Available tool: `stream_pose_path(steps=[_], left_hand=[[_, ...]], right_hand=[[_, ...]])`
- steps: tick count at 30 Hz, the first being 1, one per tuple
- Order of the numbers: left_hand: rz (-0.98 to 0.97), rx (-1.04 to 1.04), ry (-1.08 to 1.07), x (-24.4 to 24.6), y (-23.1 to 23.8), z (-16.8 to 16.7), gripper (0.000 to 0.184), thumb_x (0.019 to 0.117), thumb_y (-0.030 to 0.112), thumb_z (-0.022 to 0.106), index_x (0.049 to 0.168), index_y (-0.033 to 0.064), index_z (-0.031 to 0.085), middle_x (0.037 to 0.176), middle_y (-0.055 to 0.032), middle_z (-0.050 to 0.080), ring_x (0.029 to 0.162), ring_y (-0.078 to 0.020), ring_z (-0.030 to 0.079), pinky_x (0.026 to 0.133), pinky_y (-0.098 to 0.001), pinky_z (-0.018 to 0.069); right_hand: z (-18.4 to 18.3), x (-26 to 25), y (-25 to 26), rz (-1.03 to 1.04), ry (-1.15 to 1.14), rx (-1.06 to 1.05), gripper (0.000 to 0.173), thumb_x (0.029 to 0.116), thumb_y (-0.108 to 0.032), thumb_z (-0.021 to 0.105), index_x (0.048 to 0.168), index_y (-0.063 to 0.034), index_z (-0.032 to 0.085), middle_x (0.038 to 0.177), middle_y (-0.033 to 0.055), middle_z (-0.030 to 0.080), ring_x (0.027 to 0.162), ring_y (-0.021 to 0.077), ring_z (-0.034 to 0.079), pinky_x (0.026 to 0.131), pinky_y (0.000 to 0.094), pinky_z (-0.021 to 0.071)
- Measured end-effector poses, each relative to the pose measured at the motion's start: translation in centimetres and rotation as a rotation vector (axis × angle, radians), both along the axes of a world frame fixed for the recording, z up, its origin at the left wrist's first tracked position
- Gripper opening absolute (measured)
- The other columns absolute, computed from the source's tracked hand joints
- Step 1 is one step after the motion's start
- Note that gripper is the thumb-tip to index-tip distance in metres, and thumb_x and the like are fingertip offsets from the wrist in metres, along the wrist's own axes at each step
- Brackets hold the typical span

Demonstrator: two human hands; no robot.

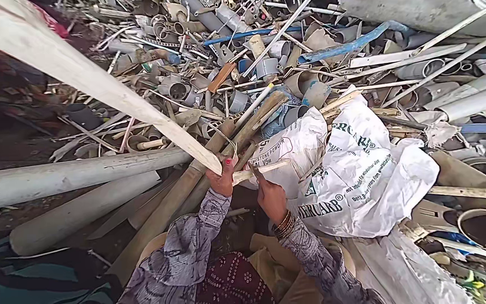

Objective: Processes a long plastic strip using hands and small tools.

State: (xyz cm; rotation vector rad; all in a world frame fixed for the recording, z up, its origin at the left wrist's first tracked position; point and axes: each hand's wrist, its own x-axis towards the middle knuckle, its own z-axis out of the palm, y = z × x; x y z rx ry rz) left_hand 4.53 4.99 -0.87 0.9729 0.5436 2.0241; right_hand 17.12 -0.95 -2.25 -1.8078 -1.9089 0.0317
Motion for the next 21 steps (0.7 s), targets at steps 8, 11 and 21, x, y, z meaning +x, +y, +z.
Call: stream_pose_path(steps=[8,11,21], left_hand=[[0.088,0.133,0.119,0.9,-0.2,0.2,0.019,0.0920,0.028,0.070,0.081,0.0287,0.055,0.067,0.0264,0.053,0.058,0.0134,0.051,0.054,-0.0094,0.0434],[0.085,0.090,0.100,0.7,-0.4,0.0,0.019,0.0926,0.021,0.067,0.082,0.0273,0.053,0.065,0.0257,0.053,0.056,0.0124,0.051,0.053,-0.0098,0.0437],[0.064,0.021,0.100,0.6,-0.4,0.1,0.020,0.0924,0.014,0.063,0.081,0.0250,0.051,0.063,0.0252,0.052,0.053,0.0124,0.049,0.051,-0.0098,0.0420]], right_hand=[[2.3,2.2,1.6,-0.198,-0.097,-0.405,0.053,0.1058,-0.006,0.038,0.158,-0.0142,0.041,0.098,0.0263,0.073,0.091,0.0475,0.071,0.079,0.0590,0.0526],[0.5,2.4,0.8,-0.091,-0.051,-0.164,0.049,0.1003,-0.002,0.045,0.148,-0.0079,0.055,0.081,0.0260,0.072,0.072,0.0486,0.070,0.063,0.0602,0.0522],[-0.2,2.3,0.7,-0.015,-0.033,-0.074,0.048,0.0973,0.000,0.048,0.144,-0.0036,0.059,0.075,0.0253,0.071,0.064,0.0475,0.069,0.059,0.0600,0.0519]])
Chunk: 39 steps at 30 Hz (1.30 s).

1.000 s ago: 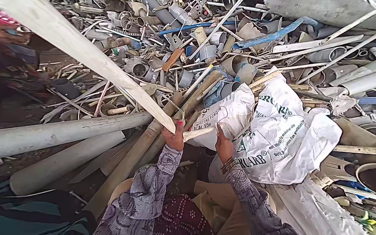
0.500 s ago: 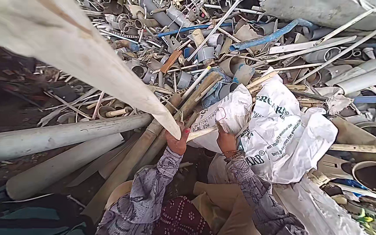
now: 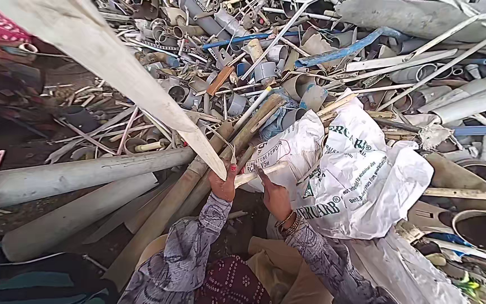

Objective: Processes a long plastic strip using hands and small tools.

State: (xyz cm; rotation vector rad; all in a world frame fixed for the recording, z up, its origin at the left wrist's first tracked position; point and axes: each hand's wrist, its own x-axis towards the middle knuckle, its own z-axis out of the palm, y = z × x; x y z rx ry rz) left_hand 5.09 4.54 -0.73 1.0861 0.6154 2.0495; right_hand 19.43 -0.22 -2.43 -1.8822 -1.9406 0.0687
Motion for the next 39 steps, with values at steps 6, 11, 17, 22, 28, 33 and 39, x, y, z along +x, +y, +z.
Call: stream_pose_path(steps=[6,11,17,22,28,33,39], left_hand=[[-0.043,0.011,-0.040,-0.1,-0.3,0.0,0.021,0.0924,0.021,0.067,0.080,0.0276,0.051,0.062,0.0251,0.052,0.052,0.0113,0.049,0.050,-0.0104,0.0419],[-0.016,-0.052,-0.041,-0.1,-0.1,-0.2,0.019,0.0929,0.013,0.060,0.081,0.0242,0.049,0.061,0.0235,0.051,0.050,0.0108,0.047,0.048,-0.0105,0.0401],[-0.046,0.029,-0.013,-0.2,0.0,-0.2,0.021,0.0919,0.026,0.070,0.082,0.0298,0.052,0.065,0.0261,0.053,0.054,0.0122,0.048,0.050,-0.0105,0.0412],[-0.060,0.053,-0.018,-0.2,-0.1,-0.5,0.020,0.0920,0.027,0.070,0.082,0.0302,0.053,0.065,0.0261,0.053,0.054,0.0121,0.049,0.050,-0.0102,0.0411],[0.036,0.160,0.225,-0.3,-0.3,-1.0,0.026,0.0946,0.039,0.067,0.080,0.0206,0.056,0.071,0.0241,0.053,0.072,0.0169,0.054,0.067,-0.0082,0.0459],[-0.040,0.180,0.162,-0.4,-0.1,-1.0,0.021,0.0948,0.041,0.068,0.083,0.0299,0.055,0.071,0.0273,0.053,0.065,0.0165,0.051,0.058,-0.0075,0.0436],[0.033,-0.049,0.096,-0.3,0.0,-0.1,0.017,0.0919,0.012,0.059,0.081,0.0211,0.049,0.063,0.0248,0.049,0.054,0.0134,0.047,0.052,-0.0096,0.0410]], right_hand=[[0.8,3.5,3.2,-0.353,-0.054,-0.467,0.054,0.1098,-0.012,0.032,0.163,-0.0187,0.028,0.112,0.0280,0.071,0.107,0.0477,0.068,0.091,0.0591,0.0505],[-2.0,1.7,0.1,-0.097,0.014,0.057,0.048,0.0965,0.002,0.049,0.144,-0.0022,0.059,0.076,0.0254,0.071,0.063,0.0472,0.069,0.057,0.0599,0.0525],[-0.3,2.2,0.8,-0.200,0.012,-0.163,0.050,0.1036,-0.004,0.042,0.153,-0.0076,0.048,0.088,0.0291,0.073,0.080,0.0511,0.071,0.073,0.0626,0.0527],[0.8,4.7,2.7,-0.231,-0.039,-0.400,0.051,0.1093,-0.013,0.035,0.160,-0.0177,0.038,0.107,0.0283,0.072,0.100,0.0486,0.069,0.087,0.0611,0.0507],[3.7,1.3,1.4,0.004,-0.050,-0.396,0.050,0.1076,-0.011,0.038,0.157,-0.0148,0.044,0.099,0.0296,0.072,0.094,0.0509,0.069,0.083,0.0625,0.0500],[4.0,5.8,5.8,-0.216,-0.186,-0.669,0.057,0.1083,-0.011,0.035,0.162,-0.0297,0.030,0.129,0.0303,0.064,0.119,0.0497,0.061,0.096,0.0628,0.0464],[4.4,-0.3,0.9,0.062,-0.082,-0.406,0.051,0.1067,-0.010,0.039,0.157,-0.0158,0.044,0.096,0.0278,0.072,0.093,0.0495,0.069,0.081,0.0611,0.0503]])
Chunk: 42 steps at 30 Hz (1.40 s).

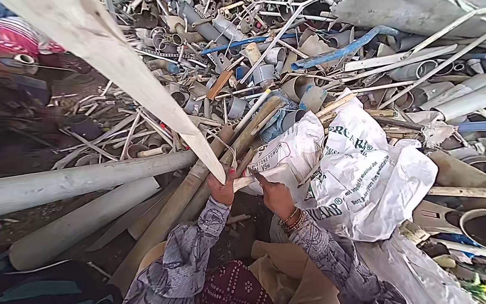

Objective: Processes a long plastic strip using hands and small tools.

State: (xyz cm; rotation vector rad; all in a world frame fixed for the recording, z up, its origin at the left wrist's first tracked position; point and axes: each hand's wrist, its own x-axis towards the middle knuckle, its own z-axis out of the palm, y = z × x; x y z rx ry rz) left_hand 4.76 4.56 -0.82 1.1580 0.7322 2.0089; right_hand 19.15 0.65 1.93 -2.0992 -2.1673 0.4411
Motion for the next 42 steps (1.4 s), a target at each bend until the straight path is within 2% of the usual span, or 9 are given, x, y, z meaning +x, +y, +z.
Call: stream_pose_path(steps=[7,11,18,22,27,30,34,39,42], left_hand=[[-0.009,-0.274,-0.162,-0.2,0.1,1.7,0.033,0.1007,0.005,0.034,0.074,0.0196,0.045,0.049,0.0176,0.039,0.039,0.0070,0.037,0.041,-0.0111,0.0347],[0.025,-0.384,-0.180,-0.2,0.5,2.6,0.033,0.1046,0.006,0.035,0.074,0.0168,0.044,0.047,0.0155,0.038,0.038,0.0057,0.037,0.041,-0.0113,0.0360],[0.008,-0.451,-0.233,-0.2,0.1,3.0,0.035,0.1072,0.006,0.035,0.074,0.0153,0.043,0.046,0.0137,0.037,0.035,0.0047,0.037,0.038,-0.0116,0.0354],[0.027,-0.480,-0.238,-0.2,0.3,3.3,0.034,0.1069,0.006,0.037,0.075,0.0148,0.043,0.047,0.0137,0.037,0.036,0.0047,0.036,0.039,-0.0118,0.0352],[-0.012,-0.388,-0.243,0.1,-0.6,2.7,0.035,0.1036,0.004,0.035,0.072,0.0171,0.044,0.046,0.0145,0.039,0.036,0.0048,0.039,0.040,-0.0119,0.0372],[-0.009,-0.346,-0.185,-0.1,-0.5,2.6,0.029,0.0988,0.001,0.039,0.075,0.0165,0.045,0.048,0.0166,0.041,0.039,0.0066,0.040,0.042,-0.0114,0.0380],[0.005,-0.392,-0.208,-0.1,-0.2,2.7,0.030,0.1018,0.001,0.039,0.075,0.0147,0.044,0.047,0.0145,0.040,0.038,0.0056,0.040,0.040,-0.0113,0.0375],[0.013,-0.371,-0.198,-0.5,-0.2,3.0,0.030,0.1010,0.001,0.039,0.075,0.0148,0.045,0.048,0.0149,0.041,0.038,0.0054,0.040,0.041,-0.0117,0.0376],[0.055,-0.475,-0.250,-0.8,0.6,3.3,0.031,0.1068,0.005,0.040,0.077,0.0120,0.044,0.047,0.0125,0.039,0.037,0.0040,0.040,0.040,-0.0120,0.0377]], right_hand=[[-4.1,3.7,2.4,-0.471,0.033,0.026,0.053,0.1098,-0.013,0.033,0.162,-0.0202,0.032,0.106,0.0273,0.072,0.101,0.0481,0.069,0.088,0.0596,0.0511],[-7.5,-0.2,-0.7,-0.098,0.175,0.663,0.049,0.0883,0.005,0.052,0.136,0.0001,0.065,0.062,0.0200,0.066,0.048,0.0404,0.064,0.045,0.0542,0.0485],[-5.0,4.0,2.8,-0.501,0.025,0.055,0.054,0.1093,-0.011,0.033,0.163,-0.0165,0.028,0.106,0.0268,0.073,0.099,0.0480,0.070,0.089,0.0600,0.0507],[-6.5,0.1,-1.4,-0.116,0.122,0.522,0.050,0.0913,0.006,0.052,0.140,-0.0008,0.062,0.074,0.0248,0.072,0.058,0.0462,0.068,0.052,0.0587,0.0513],[-3.9,5.8,3.5,-0.475,-0.080,-0.066,0.056,0.1095,-0.012,0.034,0.164,-0.0214,0.026,0.117,0.0284,0.070,0.110,0.0478,0.067,0.094,0.0591,0.0492],[-2.3,3.0,1.8,-0.387,-0.122,-0.115,0.058,0.1085,-0.010,0.035,0.165,-0.0231,0.024,0.113,0.0273,0.071,0.106,0.0475,0.068,0.090,0.0592,0.0503],[-3.4,0.9,-1.0,-0.245,-0.032,0.146,0.054,0.1035,-0.004,0.043,0.156,-0.0147,0.045,0.091,0.0270,0.073,0.081,0.0492,0.071,0.070,0.0607,0.0528],[-2.6,2.7,2.7,-0.510,-0.098,-0.177,0.061,0.1099,-0.011,0.032,0.166,-0.0242,0.013,0.122,0.0263,0.068,0.114,0.0453,0.065,0.094,0.0572,0.0494],[-3.7,-0.4,-0.6,-0.278,0.010,0.167,0.055,0.1033,-0.002,0.044,0.157,-0.0118,0.042,0.095,0.0283,0.073,0.083,0.0500,0.071,0.074,0.0608,0.0526]])
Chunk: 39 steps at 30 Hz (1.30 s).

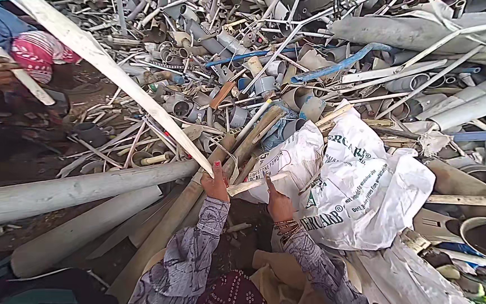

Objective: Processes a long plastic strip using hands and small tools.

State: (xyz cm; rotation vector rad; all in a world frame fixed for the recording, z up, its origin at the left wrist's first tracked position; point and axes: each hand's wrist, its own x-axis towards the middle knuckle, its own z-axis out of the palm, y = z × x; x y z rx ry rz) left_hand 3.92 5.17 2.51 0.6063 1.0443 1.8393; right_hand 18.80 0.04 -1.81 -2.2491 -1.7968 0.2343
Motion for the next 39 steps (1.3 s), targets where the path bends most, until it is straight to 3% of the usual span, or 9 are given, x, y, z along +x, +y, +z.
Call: stream_pose_path(steps=[2,7,12,17,22,27,31,37,39], left_hand=[[0.025,-0.127,-0.055,0.0,0.5,0.4,0.031,0.1094,0.012,0.043,0.079,0.0101,0.044,0.048,0.0096,0.037,0.036,0.0018,0.039,0.039,-0.0135,0.0377],[0.035,-0.153,-0.115,0.0,0.5,0.5,0.031,0.1098,0.013,0.043,0.079,0.0110,0.043,0.047,0.0088,0.038,0.035,0.0007,0.038,0.038,-0.0142,0.0376],[0.030,-0.158,-0.077,0.1,0.8,0.6,0.031,0.1090,0.012,0.044,0.078,0.0118,0.043,0.047,0.0092,0.038,0.036,0.0011,0.039,0.039,-0.0137,0.0379],[0.020,-0.107,-0.092,0.4,0.0,0.3,0.031,0.1084,0.008,0.042,0.077,0.0123,0.044,0.047,0.0102,0.039,0.036,0.0020,0.040,0.039,-0.0130,0.0382],[0.005,-0.136,-0.101,0.3,0.6,0.4,0.029,0.1083,0.008,0.044,0.079,0.0117,0.044,0.048,0.0098,0.040,0.036,0.0016,0.040,0.039,-0.0130,0.0389],[-0.048,-0.140,-0.176,0.1,0.0,0.9,0.029,0.1094,0.009,0.041,0.081,0.0113,0.044,0.047,0.0085,0.042,0.035,0.0004,0.041,0.037,-0.0138,0.0389],[-0.066,-0.131,-0.179,-0.1,0.9,0.2,0.030,0.1109,0.014,0.038,0.081,0.0130,0.044,0.049,0.0097,0.043,0.036,0.0017,0.040,0.038,-0.0127,0.0382],[-0.171,0.008,-0.274,-0.3,-0.1,0.6,0.044,0.1121,0.015,0.022,0.076,0.0133,0.047,0.051,0.0085,0.051,0.042,-0.0003,0.052,0.045,-0.0139,0.0483],[-0.147,0.031,-0.206,-0.2,-0.3,0.6,0.035,0.1095,0.006,0.027,0.082,0.0111,0.049,0.057,0.0086,0.056,0.055,-0.0016,0.061,0.061,-0.0163,0.0553]], right_hand=[[-1.5,0.2,-0.1,0.056,0.016,0.178,0.052,0.0999,0.001,0.047,0.151,-0.0071,0.051,0.085,0.0270,0.073,0.071,0.0489,0.070,0.063,0.0604,0.0524],[-0.5,3.1,3.6,-0.320,0.063,-0.174,0.056,0.1108,-0.014,0.033,0.165,-0.0196,0.022,0.112,0.0262,0.072,0.105,0.0462,0.069,0.091,0.0581,0.0507],[-2.6,-1.2,-0.5,0.084,0.039,0.344,0.051,0.0935,0.006,0.052,0.143,-0.0034,0.059,0.075,0.0249,0.072,0.058,0.0461,0.068,0.053,0.0573,0.0514],[-1.7,3.6,2.5,-0.288,0.123,-0.024,0.051,0.1094,-0.010,0.036,0.160,-0.0110,0.034,0.104,0.0309,0.072,0.097,0.0517,0.069,0.087,0.0625,0.0498],[-4.0,-1.0,-0.4,0.073,0.076,0.490,0.050,0.0898,0.007,0.053,0.139,0.0008,0.062,0.068,0.0228,0.070,0.050,0.0427,0.066,0.046,0.0552,0.0493],[-3.0,2.7,2.3,-0.272,0.166,0.124,0.049,0.1089,-0.009,0.037,0.158,-0.0041,0.037,0.096,0.0305,0.073,0.088,0.0516,0.070,0.081,0.0624,0.0509],[-5.0,-1.7,-0.1,0.168,0.102,0.627,0.049,0.0870,0.006,0.052,0.134,0.0047,0.065,0.063,0.0194,0.067,0.045,0.0375,0.063,0.042,0.0505,0.0480],[-0.4,1.9,2.3,-0.248,0.164,-0.023,0.050,0.1103,-0.011,0.035,0.161,-0.0113,0.033,0.101,0.0289,0.072,0.097,0.0493,0.070,0.087,0.0604,0.0499],[0.7,-1.5,0.1,-0.105,0.149,0.074,0.050,0.1058,-0.005,0.042,0.155,-0.0079,0.044,0.090,0.0295,0.073,0.084,0.0510,0.071,0.076,0.0619,0.0515]])
